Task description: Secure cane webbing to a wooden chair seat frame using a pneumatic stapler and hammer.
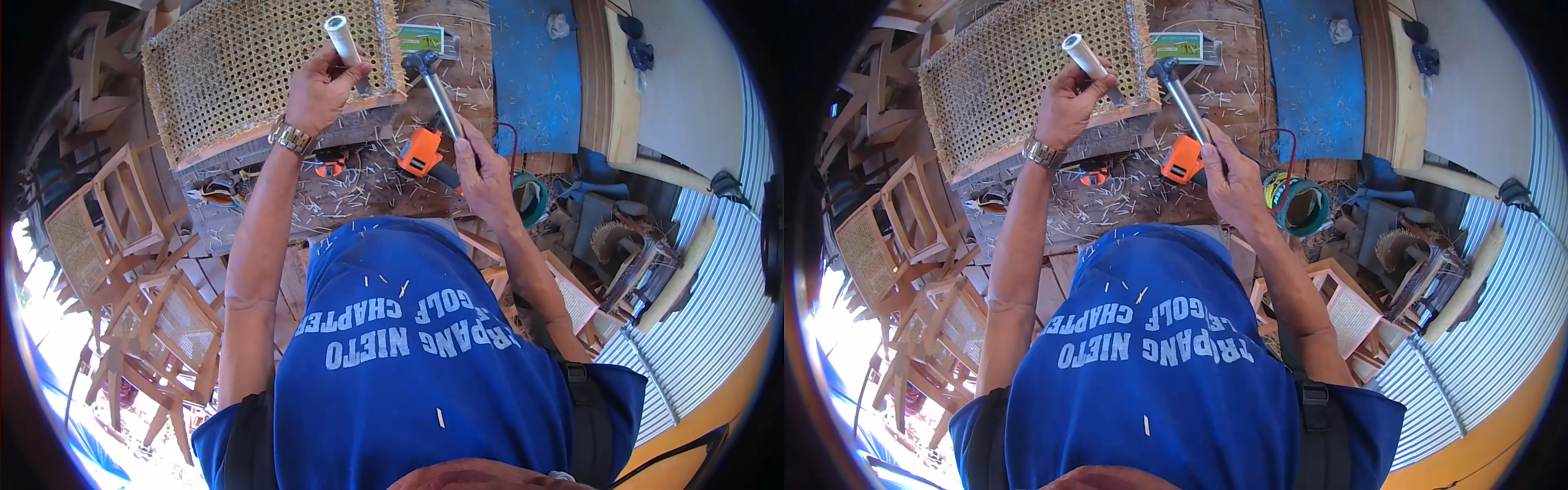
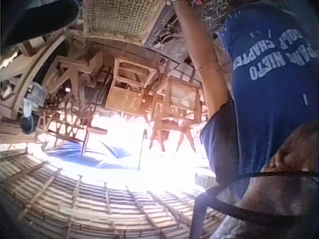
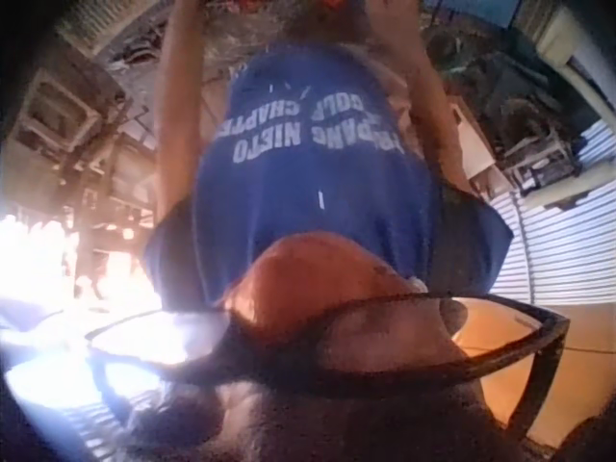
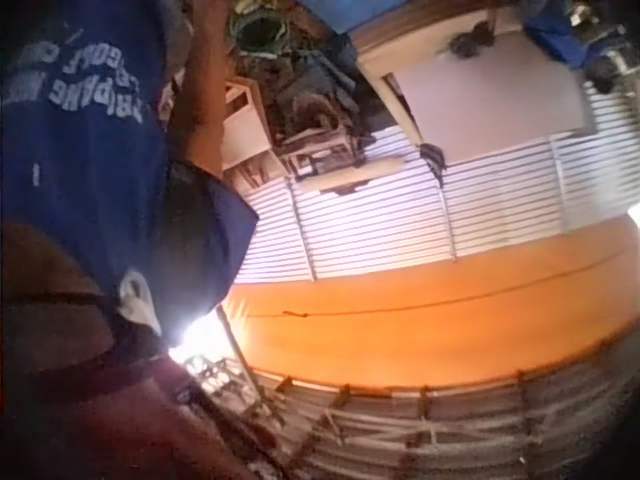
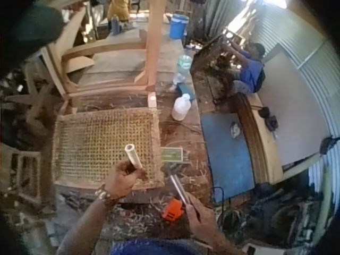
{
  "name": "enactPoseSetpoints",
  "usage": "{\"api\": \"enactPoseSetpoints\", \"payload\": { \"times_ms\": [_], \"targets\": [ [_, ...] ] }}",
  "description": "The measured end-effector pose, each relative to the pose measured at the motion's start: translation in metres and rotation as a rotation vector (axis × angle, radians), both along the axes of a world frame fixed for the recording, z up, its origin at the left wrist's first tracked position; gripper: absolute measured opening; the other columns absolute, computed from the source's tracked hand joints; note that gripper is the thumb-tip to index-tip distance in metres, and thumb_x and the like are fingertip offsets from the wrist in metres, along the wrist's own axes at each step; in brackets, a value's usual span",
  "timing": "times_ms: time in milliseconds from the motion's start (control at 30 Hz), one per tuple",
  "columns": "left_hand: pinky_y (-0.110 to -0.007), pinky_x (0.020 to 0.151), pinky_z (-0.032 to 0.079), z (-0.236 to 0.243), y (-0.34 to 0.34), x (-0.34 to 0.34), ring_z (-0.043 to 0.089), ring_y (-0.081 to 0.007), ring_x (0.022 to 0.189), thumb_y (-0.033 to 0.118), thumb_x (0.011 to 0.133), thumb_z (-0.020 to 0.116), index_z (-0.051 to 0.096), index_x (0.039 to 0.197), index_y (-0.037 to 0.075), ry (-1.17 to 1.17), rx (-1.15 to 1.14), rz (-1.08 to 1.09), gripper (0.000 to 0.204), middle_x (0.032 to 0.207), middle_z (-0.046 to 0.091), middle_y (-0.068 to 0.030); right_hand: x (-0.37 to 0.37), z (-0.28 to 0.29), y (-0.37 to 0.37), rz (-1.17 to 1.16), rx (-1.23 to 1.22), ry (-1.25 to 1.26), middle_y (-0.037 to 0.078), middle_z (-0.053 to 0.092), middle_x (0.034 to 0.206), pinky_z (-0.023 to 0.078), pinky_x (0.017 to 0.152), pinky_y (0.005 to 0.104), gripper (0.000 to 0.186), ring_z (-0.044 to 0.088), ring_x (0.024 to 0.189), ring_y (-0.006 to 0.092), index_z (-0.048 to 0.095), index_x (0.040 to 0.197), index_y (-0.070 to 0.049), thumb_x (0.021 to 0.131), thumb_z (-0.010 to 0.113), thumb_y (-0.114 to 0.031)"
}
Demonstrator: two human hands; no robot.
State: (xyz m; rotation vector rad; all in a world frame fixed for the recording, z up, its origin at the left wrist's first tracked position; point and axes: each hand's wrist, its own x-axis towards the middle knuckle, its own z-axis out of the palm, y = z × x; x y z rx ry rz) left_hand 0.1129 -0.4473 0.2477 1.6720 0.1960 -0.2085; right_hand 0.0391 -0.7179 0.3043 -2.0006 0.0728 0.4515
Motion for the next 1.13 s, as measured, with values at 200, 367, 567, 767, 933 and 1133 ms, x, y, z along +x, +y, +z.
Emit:
{"api": "enactPoseSetpoints", "payload": {
  "times_ms": [200,367,567,767,933,1133],
  "targets": [
    [-0.028,0.082,0.053,0.003,0.003,-0.005,0.067,-0.0122,0.092,0.014,0.09,0.071,0.065,0.114,0.006,-0.011,0.003,0.056,0.026,0.098,0.072,-0.0054,0.006,-0.008,0.0,0.089,-0.024,-0.107,0.001,0.055,0.074,0.041,0.055,0.025,0.04,0.046,0.062,0.0068,0.051,0.141,-0.007,0.102,0.053,-0.015],
    [-0.028,0.081,0.055,0.011,0.025,-0.023,0.068,-0.0141,0.091,0.012,0.09,0.071,0.064,0.111,0.004,-0.014,-0.066,0.249,0.023,0.097,0.072,-0.0067,-0.002,-0.025,0.004,0.234,-0.129,-0.193,0.012,0.067,0.09,0.049,0.064,0.0285,0.041,0.058,0.068,0.0158,0.052,0.139,-0.005,0.098,0.057,-0.01],
    [-0.03,0.083,0.057,0.014,0.041,-0.045,0.069,-0.0171,0.093,0.008,0.092,0.068,0.061,0.112,0.003,0.0,-0.217,0.398,0.022,0.101,0.07,-0.0092,-0.012,-0.046,0.021,0.246,-0.083,-0.43,0.019,0.067,0.1,0.053,0.071,0.033,0.042,0.069,0.084,0.0272,0.052,0.138,-0.006,0.097,0.058,-0.009],
    [-0.029,0.083,0.057,0.015,0.033,-0.047,0.069,-0.0162,0.093,0.008,0.092,0.068,0.062,0.11,0.003,-0.008,-0.2,0.401,0.02,0.1,0.071,-0.0079,-0.014,-0.055,0.024,0.347,-0.325,-0.288,0.02,0.067,0.099,0.053,0.072,0.0363,0.044,0.069,0.085,0.0302,0.052,0.139,-0.009,0.095,0.059,-0.007],
    [-0.027,0.08,0.055,0.013,0.022,-0.034,0.068,-0.0136,0.089,0.009,0.091,0.07,0.064,0.108,0.004,-0.061,-0.256,0.358,0.018,0.096,0.071,-0.0071,-0.014,-0.036,0.029,0.186,-0.097,-0.428,0.018,0.065,0.089,0.052,0.066,0.0333,0.044,0.066,0.074,0.0277,0.051,0.141,-0.011,0.097,0.058,-0.012],
    [-0.027,0.081,0.054,-0.003,0.016,-0.022,0.067,-0.0125,0.089,0.011,0.09,0.072,0.065,0.11,0.008,-0.104,-0.035,0.258,0.021,0.096,0.072,-0.0037,0.002,-0.038,0.036,0.29,-0.218,-0.083,0.02,0.068,0.093,0.053,0.068,0.0384,0.053,0.07,0.079,0.0255,0.043,0.147,-0.013,0.096,0.06,-0.012]
  ]
}}
